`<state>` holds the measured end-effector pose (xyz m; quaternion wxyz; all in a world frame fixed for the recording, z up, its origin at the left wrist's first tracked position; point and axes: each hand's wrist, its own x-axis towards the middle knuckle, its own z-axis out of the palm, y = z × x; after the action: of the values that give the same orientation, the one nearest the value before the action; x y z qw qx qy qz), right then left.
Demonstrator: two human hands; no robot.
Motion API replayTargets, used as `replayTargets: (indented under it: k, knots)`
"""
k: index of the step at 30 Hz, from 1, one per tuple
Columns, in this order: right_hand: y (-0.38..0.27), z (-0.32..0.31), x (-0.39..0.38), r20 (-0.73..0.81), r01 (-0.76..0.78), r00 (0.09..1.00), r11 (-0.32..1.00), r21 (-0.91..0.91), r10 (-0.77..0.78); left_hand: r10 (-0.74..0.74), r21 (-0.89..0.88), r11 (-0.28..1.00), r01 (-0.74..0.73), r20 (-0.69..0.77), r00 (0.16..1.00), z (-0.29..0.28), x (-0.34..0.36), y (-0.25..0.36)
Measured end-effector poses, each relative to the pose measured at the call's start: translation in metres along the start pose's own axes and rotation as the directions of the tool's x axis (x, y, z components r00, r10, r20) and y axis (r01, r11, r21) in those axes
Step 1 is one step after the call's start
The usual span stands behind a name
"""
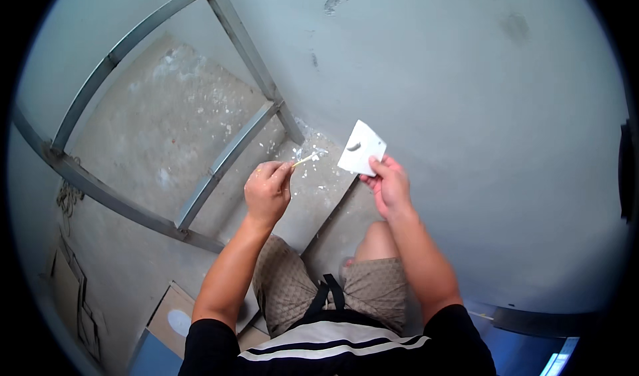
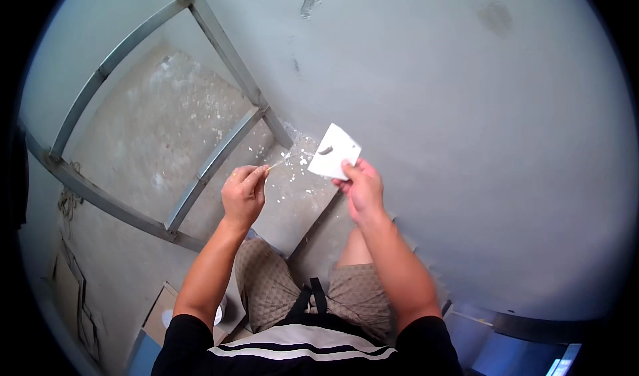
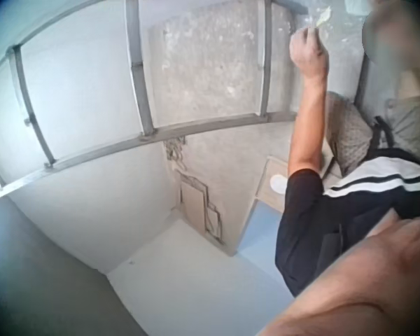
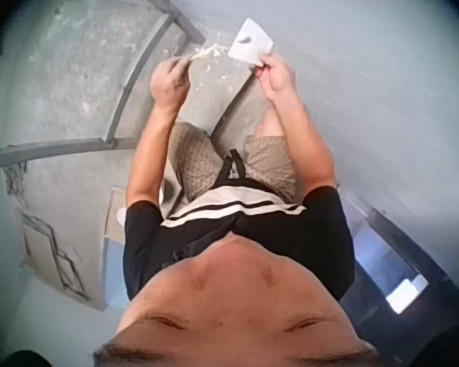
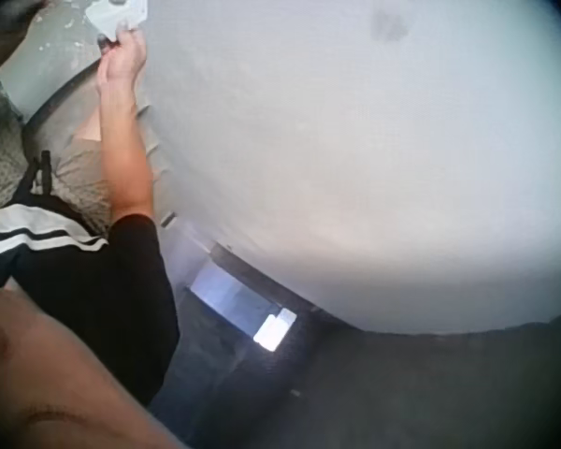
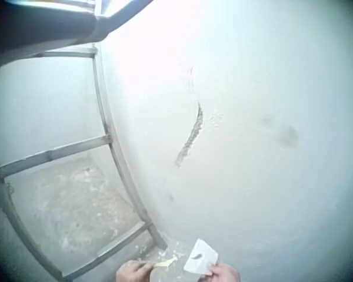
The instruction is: The person scrapes a damaged area on a wall using a metal scraper. They then apply a white filler paste to the damaged area using a yellow plastic putty knife and a white metal trowel, smoothing the surface.
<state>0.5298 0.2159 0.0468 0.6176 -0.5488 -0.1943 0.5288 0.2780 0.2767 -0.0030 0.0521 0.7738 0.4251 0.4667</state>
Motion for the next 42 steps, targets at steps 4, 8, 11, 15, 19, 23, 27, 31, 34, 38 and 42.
replayTargets:
  k: [4, 8, 11, 15, 19, 23, 27, 31, 34, 38, 42]
  knots:
    - [-0.005, -0.003, 0.045, -0.047, 0.228, 0.949, 0.780, -0.582, -0.313, -0.424, -0.382, 0.826, 0.414, 0.062, 0.903, 0.022, -0.025, -0.012]
    - [-0.003, 0.005, 0.088, 0.109, 0.345, 0.889, 0.494, -0.798, -0.446, -0.576, -0.525, 0.668, 0.527, 0.083, 0.813, 0.061, -0.009, -0.025]
    - [-0.006, 0.018, 0.117, 0.288, 0.461, 0.780, 0.201, -0.864, -0.555, -0.702, -0.570, 0.543, 0.617, 0.095, 0.706, 0.093, 0.011, -0.046]
    - [-0.031, 0.083, 0.149, 0.637, 0.631, 0.496, -0.258, -0.731, -0.590, -0.840, -0.707, 0.423, 0.566, -0.072, 0.537, 0.139, 0.046, -0.084]
    - [-0.040, 0.134, 0.189, 0.931, 0.498, 0.200, -0.787, -0.364, -0.304, -0.902, -0.858, 0.235, 0.456, -0.018, 0.432, 0.166, 0.050, -0.085]
    - [-0.035, 0.147, 0.226, 0.994, 0.243, 0.109, -0.970, -0.001, 0.026, -0.845, -0.818, 0.301, 0.490, 0.009, 0.535, 0.186, 0.011, -0.084]
    - [-0.018, 0.159, 0.250, 0.988, -0.006, 0.045, -0.989, 0.147, 0.147, -0.815, -0.845, 0.289, 0.451, 0.030, 0.579, 0.174, 0.000, -0.092]
    - [-0.005, 0.157, 0.258, 0.961, -0.054, 0.160, -0.970, 0.236, 0.225, -0.796, -0.816, 0.311, 0.488, 0.057, 0.603, 0.160, -0.008, -0.091]
    - [0.006, 0.142, 0.271, 0.942, -0.078, 0.242, -0.963, 0.259, 0.234, -0.779, -0.829, 0.291, 0.478, 0.084, 0.621, 0.159, -0.010, -0.090]
    - [0.013, 0.126, 0.274, 0.928, -0.076, 0.243, -0.948, 0.308, 0.282, -0.769, -0.832, 0.248, 0.495, 0.142, 0.624, 0.164, -0.012, -0.096]
    - [0.028, 0.118, 0.265, 0.891, -0.054, 0.329, -0.936, 0.349, 0.313, -0.760, -0.862, 0.154, 0.483, 0.209, 0.616, 0.160, -0.007, -0.097]
